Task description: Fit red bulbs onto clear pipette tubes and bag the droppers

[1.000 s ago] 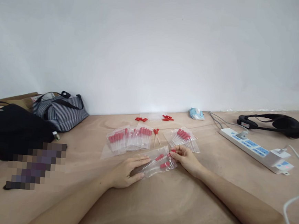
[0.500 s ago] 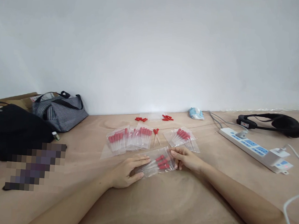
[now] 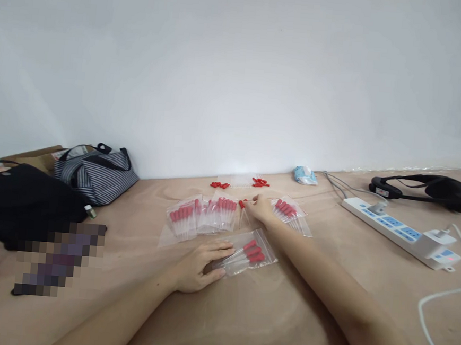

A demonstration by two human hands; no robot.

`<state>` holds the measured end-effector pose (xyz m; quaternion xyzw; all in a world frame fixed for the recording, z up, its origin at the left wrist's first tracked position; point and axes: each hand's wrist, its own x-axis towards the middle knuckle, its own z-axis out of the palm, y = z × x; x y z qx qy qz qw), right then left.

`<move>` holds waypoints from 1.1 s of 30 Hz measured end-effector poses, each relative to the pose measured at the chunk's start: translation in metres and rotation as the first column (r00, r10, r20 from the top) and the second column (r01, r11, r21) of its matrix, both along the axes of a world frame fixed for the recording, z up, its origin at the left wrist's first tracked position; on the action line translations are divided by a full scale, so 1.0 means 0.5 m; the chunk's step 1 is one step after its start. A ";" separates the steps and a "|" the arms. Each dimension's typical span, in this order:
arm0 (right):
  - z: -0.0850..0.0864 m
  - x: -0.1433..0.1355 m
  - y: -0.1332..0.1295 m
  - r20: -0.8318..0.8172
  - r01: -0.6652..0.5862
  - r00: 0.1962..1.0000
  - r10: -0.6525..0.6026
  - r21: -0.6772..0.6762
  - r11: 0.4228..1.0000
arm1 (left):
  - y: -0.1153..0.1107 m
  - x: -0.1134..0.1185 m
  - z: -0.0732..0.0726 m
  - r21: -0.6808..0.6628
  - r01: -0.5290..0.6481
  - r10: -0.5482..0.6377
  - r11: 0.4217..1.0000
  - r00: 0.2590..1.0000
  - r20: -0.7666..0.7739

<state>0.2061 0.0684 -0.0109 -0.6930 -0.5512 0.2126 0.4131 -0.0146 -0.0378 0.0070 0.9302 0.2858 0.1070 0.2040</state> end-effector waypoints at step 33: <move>-0.026 0.097 -0.158 -0.754 0.188 0.657 -0.012 0.148 0.971 | 0.002 0.001 0.005 -0.027 -0.021 0.021 0.999 1.000 -0.022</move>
